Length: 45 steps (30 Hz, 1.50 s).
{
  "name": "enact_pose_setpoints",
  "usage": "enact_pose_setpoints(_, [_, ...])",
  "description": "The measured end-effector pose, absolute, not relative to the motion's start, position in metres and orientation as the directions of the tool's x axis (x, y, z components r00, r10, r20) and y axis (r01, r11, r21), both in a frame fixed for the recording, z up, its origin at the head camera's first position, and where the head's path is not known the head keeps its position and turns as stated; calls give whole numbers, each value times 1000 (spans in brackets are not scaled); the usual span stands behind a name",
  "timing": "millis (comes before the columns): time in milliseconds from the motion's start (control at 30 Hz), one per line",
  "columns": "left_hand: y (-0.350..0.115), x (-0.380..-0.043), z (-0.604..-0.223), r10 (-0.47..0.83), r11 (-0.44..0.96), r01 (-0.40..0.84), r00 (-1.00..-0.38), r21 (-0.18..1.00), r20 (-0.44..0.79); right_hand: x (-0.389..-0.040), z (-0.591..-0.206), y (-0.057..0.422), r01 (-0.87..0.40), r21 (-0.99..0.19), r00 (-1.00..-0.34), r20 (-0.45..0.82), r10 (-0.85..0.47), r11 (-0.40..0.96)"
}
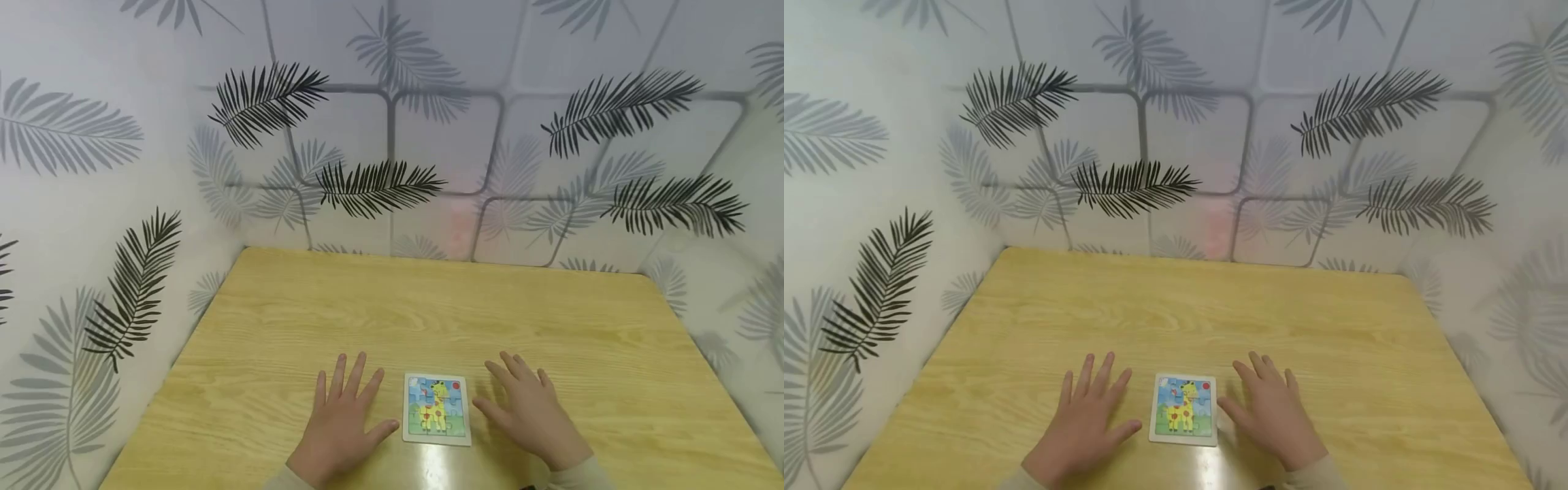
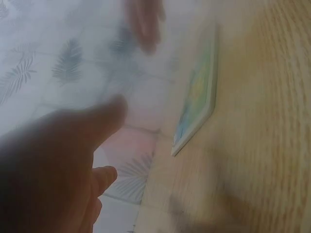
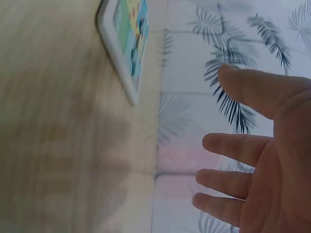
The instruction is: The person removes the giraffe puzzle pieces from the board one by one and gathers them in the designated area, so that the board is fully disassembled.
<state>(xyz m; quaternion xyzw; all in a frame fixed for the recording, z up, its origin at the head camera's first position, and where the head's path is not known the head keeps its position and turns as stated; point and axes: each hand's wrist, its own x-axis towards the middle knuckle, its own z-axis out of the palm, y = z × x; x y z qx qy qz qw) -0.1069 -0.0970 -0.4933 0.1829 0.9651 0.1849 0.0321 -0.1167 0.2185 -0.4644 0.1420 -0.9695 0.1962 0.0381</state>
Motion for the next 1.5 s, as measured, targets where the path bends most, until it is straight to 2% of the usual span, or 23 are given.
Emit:
enact_pose_setpoints(200, [-91, -102, -499, 408, 850, 370, -912, 375, -27, -132, -468, 193, -391, -361, -920, 124, -373, 846])
enact_pose_setpoints(333, [-82, -102, -504, 510, 811, 459, -858, 363, -55, -144, -470, 173, -436, -330, -897, 88, -433, 837])
enact_pose_setpoints(500, [-69, -101, -510, 633, 747, 602, -774, 283, -25, -161, -478, 151, -532, -265, -842, 66, -535, 804])
enact_pose_setpoints(667, [-62, -103, -514, 683, 714, 657, -729, 245, -36, -177, -483, 132, -557, -252, -818, 0, -576, 791])
enact_pose_setpoints(833, [-62, -100, -513, 685, 709, 664, -728, 237, -9, -183, -482, 120, -546, -249, -819, -42, -572, 800])
enact_pose_setpoints(1033, [-60, -101, -512, 668, 727, 636, -742, 259, -52, -188, -480, 114, -542, -234, -818, -72, -571, 807])
enact_pose_setpoints(1267, [-55, -98, -509, 662, 736, 643, -749, 211, -27, -187, -475, 114, -543, -216, -820, -72, -568, 812])
enact_pose_setpoints(1500, [-56, -96, -512, 668, 737, 658, -744, 152, -21, -186, -477, 113, -501, -293, -828, -111, -549, 814])
